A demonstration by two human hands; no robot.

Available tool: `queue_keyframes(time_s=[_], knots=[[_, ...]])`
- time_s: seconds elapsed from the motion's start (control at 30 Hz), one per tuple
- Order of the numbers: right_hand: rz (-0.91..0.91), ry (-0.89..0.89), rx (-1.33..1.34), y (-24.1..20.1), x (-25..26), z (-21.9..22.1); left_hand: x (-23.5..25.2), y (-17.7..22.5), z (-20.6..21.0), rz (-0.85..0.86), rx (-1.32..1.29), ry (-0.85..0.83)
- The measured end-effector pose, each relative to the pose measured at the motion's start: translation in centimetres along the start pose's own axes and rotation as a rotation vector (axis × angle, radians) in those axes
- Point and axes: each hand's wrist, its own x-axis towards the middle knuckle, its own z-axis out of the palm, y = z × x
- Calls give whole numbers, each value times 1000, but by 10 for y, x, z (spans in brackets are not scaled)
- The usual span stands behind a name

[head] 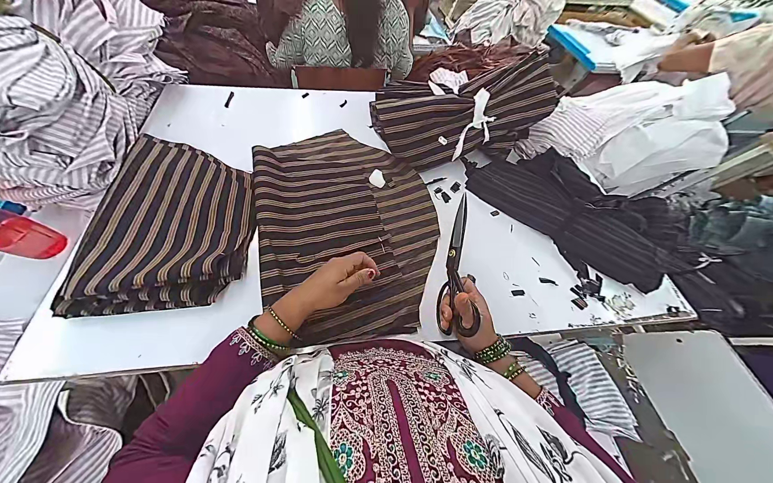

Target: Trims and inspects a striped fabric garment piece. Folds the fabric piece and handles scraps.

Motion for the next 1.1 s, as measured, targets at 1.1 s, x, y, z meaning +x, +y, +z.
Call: queue_keyframes(time_s=[1.1], knots=[[748, -302, -639, -55, 8, 41, 42, -24, 12, -130, 663, -204]])
